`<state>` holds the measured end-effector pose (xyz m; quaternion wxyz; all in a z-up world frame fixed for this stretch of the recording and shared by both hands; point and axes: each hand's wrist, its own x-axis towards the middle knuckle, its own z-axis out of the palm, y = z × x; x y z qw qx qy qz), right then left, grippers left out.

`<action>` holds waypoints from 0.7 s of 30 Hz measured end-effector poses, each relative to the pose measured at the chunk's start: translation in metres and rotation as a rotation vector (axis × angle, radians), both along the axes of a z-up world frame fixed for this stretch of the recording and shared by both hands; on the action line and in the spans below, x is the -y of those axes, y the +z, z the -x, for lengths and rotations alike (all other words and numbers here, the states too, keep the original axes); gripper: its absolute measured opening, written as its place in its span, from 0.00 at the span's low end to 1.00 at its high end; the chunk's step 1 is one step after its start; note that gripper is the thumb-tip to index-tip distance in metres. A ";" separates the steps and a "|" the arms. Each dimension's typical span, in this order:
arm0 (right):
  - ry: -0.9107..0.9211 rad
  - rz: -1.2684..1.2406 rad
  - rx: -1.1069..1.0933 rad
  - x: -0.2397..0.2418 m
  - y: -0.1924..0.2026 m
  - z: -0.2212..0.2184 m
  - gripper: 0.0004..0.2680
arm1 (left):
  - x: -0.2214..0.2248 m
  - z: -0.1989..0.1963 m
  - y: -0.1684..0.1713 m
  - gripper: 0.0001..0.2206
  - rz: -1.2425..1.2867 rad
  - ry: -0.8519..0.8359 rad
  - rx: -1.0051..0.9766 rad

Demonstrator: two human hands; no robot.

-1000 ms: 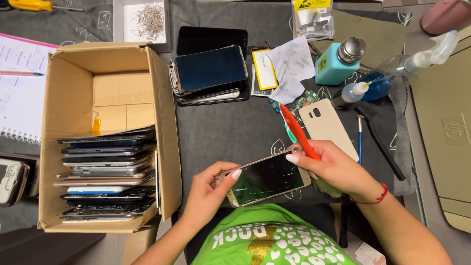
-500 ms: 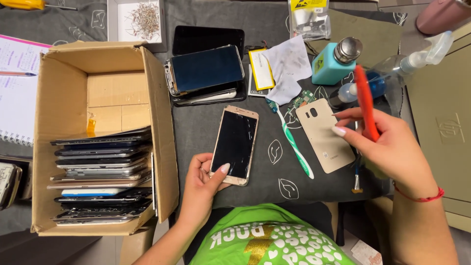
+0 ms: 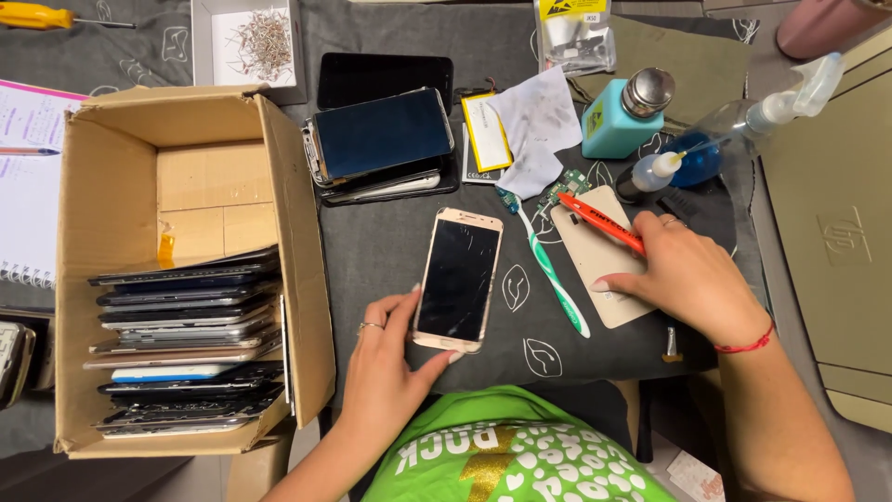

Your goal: Cleaning the internal components and back cover of a disassembled smartphone using brushes and cleaning solution.

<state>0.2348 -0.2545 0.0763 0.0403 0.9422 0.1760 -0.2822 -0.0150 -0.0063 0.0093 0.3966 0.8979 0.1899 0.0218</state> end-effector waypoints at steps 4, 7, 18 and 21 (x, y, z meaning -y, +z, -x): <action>0.041 -0.045 0.010 0.007 0.002 -0.002 0.21 | 0.006 0.000 -0.014 0.32 -0.278 -0.010 0.066; 0.085 -0.179 0.046 0.015 0.012 0.001 0.12 | 0.008 -0.002 -0.018 0.31 -0.404 -0.001 0.155; -0.372 -1.175 -0.252 -0.010 0.017 0.056 0.08 | 0.033 -0.029 0.015 0.32 0.781 -0.143 0.426; -0.437 -1.212 -0.272 -0.022 0.010 0.071 0.09 | 0.053 -0.054 0.005 0.34 1.425 -0.101 0.320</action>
